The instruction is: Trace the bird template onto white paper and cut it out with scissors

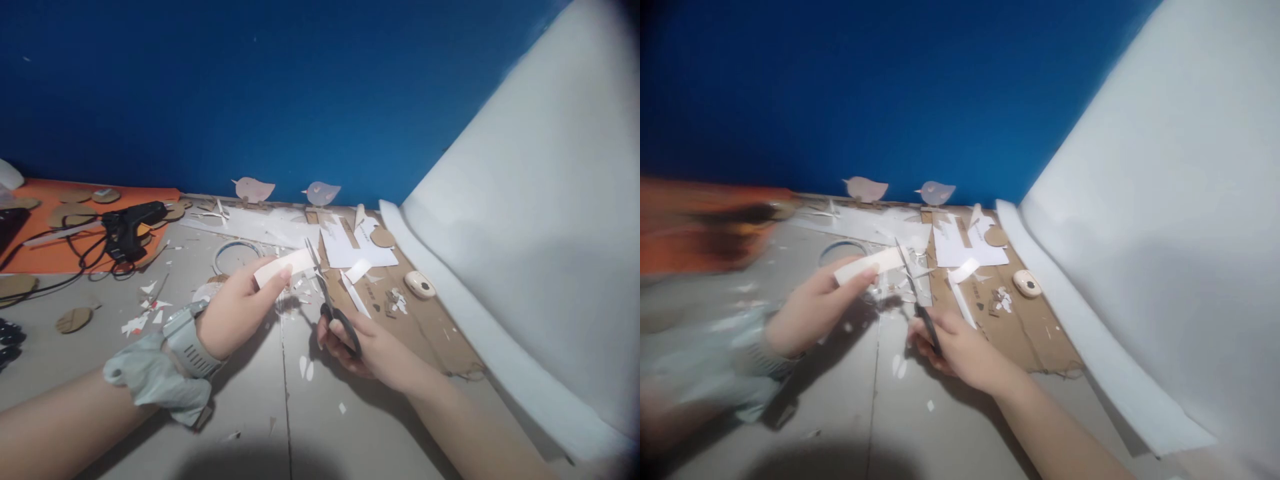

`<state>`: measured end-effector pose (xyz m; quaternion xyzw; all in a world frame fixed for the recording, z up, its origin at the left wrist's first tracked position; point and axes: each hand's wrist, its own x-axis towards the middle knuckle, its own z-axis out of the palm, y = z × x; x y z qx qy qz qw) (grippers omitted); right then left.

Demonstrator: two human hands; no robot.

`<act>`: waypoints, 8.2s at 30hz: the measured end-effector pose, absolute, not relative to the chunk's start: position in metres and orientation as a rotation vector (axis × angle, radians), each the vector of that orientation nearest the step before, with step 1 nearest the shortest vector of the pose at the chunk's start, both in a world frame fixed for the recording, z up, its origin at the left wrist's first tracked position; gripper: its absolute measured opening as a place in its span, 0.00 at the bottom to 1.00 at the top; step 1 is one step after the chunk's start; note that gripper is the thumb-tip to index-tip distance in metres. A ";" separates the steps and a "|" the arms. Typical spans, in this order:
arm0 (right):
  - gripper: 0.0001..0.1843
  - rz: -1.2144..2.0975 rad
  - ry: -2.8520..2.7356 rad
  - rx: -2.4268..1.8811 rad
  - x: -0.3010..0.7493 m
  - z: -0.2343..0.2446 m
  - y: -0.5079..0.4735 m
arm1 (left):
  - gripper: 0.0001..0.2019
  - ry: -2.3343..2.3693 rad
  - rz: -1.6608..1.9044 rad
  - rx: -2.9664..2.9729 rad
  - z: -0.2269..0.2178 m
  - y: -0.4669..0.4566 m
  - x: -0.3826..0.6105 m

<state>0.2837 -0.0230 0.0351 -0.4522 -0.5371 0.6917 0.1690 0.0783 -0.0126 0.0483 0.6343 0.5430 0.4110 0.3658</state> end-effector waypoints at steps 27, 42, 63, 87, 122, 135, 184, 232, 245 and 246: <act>0.19 1.929 -1.493 -1.347 0.285 0.024 -0.025 | 0.16 1.393 0.974 1.592 0.048 -0.016 0.081; 0.13 1.453 -2.053 -1.509 0.282 0.045 -0.026 | 0.31 1.289 0.520 1.787 0.067 -0.008 0.062; 0.14 1.661 -1.975 -1.321 0.281 0.037 -0.027 | 0.14 1.101 0.843 1.833 0.060 -0.010 0.071; 0.16 1.691 -1.902 -1.337 0.275 0.043 -0.033 | 0.16 1.189 0.762 1.816 0.072 -0.017 0.072; 0.20 1.692 -1.741 -1.330 0.269 0.030 -0.040 | 0.15 1.116 0.831 1.730 0.068 -0.021 0.077; 0.20 1.742 -1.790 -1.300 0.273 0.037 -0.039 | 0.15 1.085 0.815 1.750 0.072 -0.022 0.078; 0.12 1.210 -1.537 -1.406 0.277 0.022 -0.017 | 0.11 1.336 1.749 1.241 0.006 0.043 0.038; 0.07 0.551 -2.412 -1.669 0.214 0.029 0.064 | 0.15 1.339 1.786 1.185 -0.001 0.048 0.034; 0.07 0.985 -2.371 -1.670 0.242 0.062 0.037 | 0.14 1.329 1.798 1.190 0.000 0.048 0.034; 0.08 1.097 -2.381 -1.655 0.248 0.064 0.026 | 0.13 1.321 1.799 1.192 0.000 0.048 0.035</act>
